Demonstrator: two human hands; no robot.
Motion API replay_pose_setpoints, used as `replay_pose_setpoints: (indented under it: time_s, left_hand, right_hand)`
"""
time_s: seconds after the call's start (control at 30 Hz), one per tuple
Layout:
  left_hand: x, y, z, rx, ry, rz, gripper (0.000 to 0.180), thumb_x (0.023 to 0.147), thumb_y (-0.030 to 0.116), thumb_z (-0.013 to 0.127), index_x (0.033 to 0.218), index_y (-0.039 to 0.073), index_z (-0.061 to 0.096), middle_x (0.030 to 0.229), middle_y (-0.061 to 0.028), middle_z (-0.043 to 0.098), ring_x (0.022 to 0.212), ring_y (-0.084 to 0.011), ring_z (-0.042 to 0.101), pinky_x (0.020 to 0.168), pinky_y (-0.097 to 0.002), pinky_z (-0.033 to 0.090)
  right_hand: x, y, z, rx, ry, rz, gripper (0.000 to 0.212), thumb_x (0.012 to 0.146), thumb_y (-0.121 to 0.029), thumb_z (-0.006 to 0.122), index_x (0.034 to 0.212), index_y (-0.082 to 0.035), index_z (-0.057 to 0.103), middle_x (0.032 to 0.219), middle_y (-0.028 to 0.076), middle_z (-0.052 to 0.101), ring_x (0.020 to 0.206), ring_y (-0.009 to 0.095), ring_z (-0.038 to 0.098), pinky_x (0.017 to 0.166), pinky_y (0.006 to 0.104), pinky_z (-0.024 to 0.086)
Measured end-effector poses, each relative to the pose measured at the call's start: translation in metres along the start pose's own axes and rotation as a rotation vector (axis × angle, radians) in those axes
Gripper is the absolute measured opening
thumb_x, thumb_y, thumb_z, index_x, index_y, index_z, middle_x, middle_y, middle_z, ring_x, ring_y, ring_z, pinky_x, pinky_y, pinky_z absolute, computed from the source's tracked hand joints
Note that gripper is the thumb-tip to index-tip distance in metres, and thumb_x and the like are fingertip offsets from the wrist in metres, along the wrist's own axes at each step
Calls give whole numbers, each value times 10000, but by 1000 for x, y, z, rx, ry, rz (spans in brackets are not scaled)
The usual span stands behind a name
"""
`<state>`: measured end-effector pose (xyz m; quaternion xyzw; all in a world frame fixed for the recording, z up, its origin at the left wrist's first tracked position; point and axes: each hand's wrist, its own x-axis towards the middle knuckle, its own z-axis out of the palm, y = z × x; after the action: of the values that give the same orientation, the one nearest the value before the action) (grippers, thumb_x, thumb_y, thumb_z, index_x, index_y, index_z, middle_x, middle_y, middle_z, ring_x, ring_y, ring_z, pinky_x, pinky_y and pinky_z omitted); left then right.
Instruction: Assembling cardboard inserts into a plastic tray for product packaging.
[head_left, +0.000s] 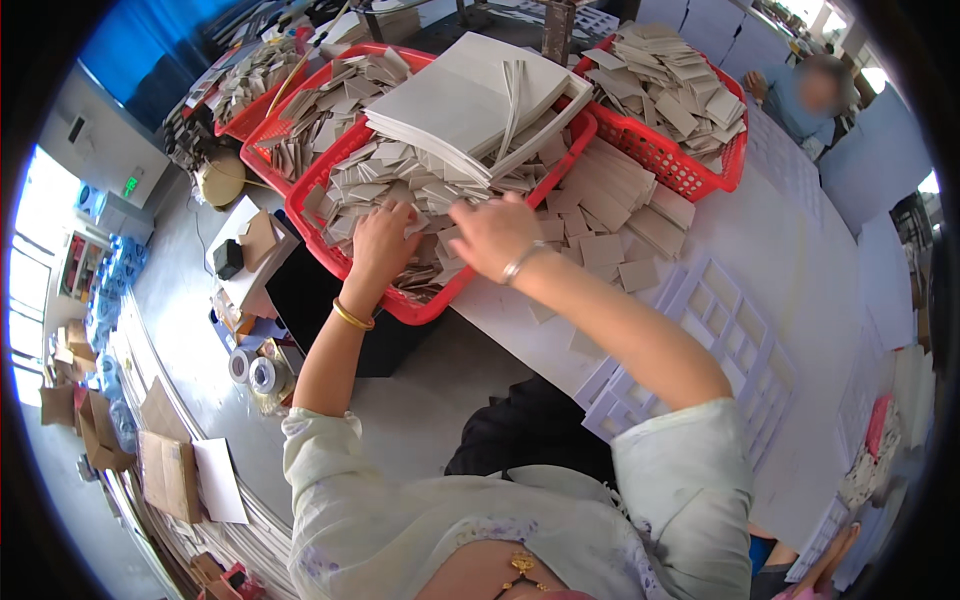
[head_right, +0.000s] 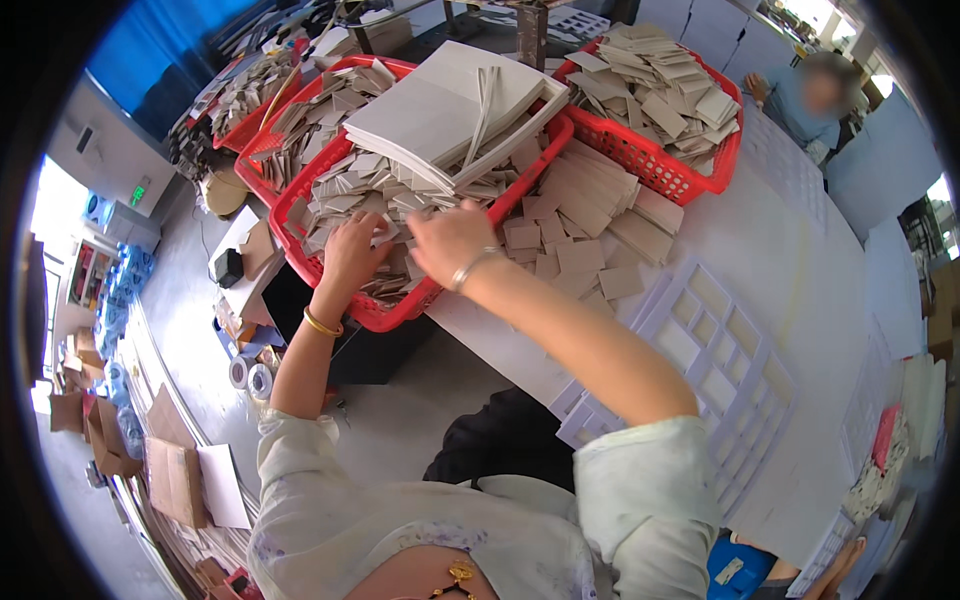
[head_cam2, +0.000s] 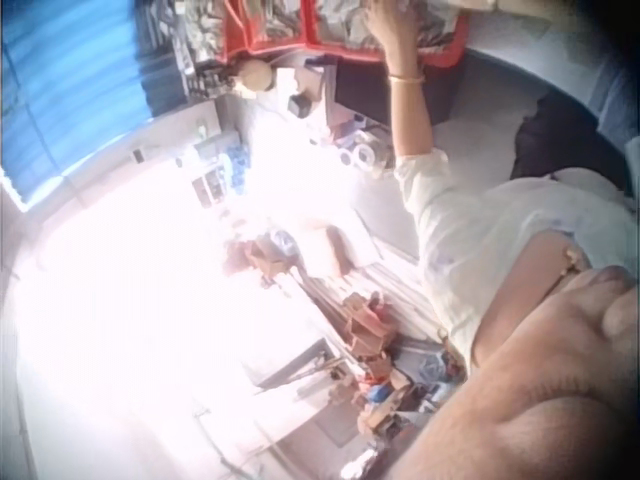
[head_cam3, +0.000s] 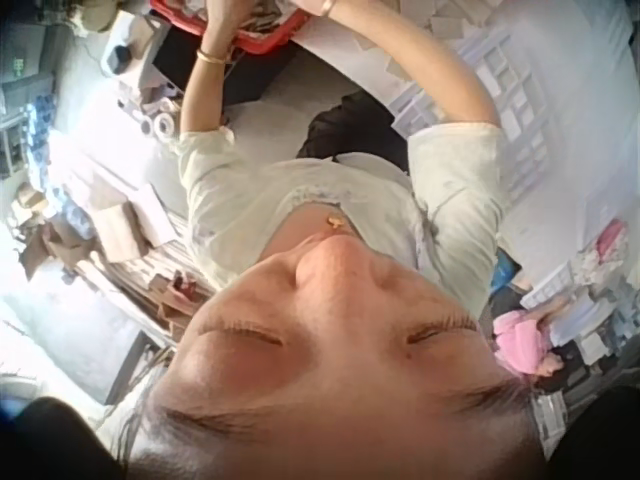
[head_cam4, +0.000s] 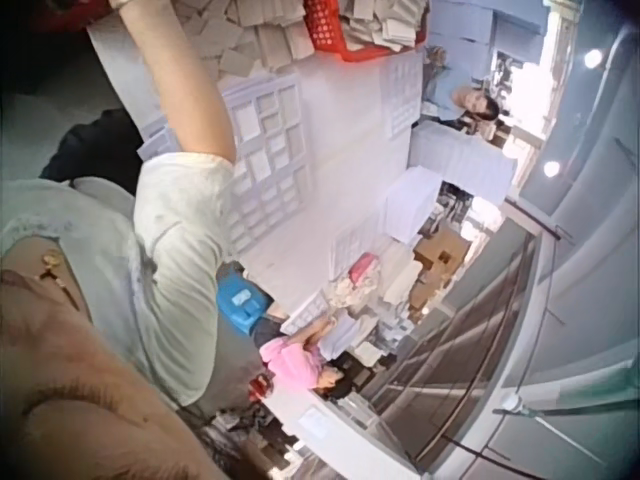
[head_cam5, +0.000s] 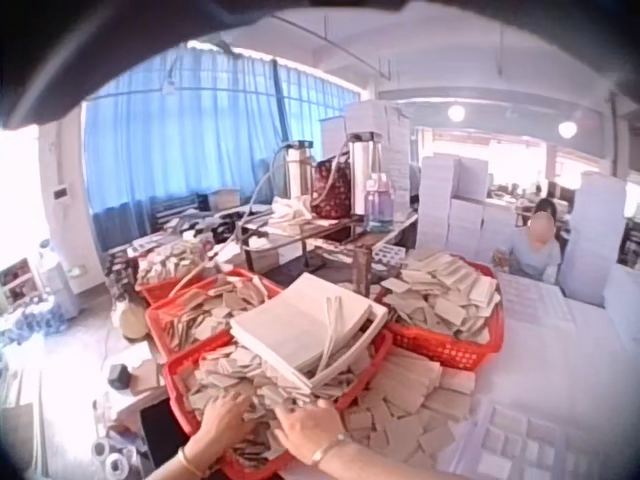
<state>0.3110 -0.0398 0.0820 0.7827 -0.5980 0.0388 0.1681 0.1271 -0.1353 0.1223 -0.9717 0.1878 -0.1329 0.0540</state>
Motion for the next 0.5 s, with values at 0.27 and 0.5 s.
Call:
replay_pose_setpoints:
  time_s: [0.27, 0.5]
  left_hand:
    - [2, 12, -8, -123, 219, -25, 122, 816, 134, 622, 920, 72, 614, 867, -133, 641, 794, -321, 621, 674, -406, 477]
    - [-2, 18, -18, -180, 476, 32, 96, 837, 74, 586, 933, 69, 589, 824, -111, 612, 720, -305, 591, 637, -394, 467]
  right_hand:
    - [44, -11, 36, -139, -315, 203, 147, 765, -251, 649, 822, -125, 699, 810, 68, 704, 799, 215, 685, 675, 359, 496]
    - [15, 4, 15, 44, 32, 157, 90, 711, -188, 636, 699, -99, 648, 685, 109, 656, 682, 293, 659, 593, 402, 507]
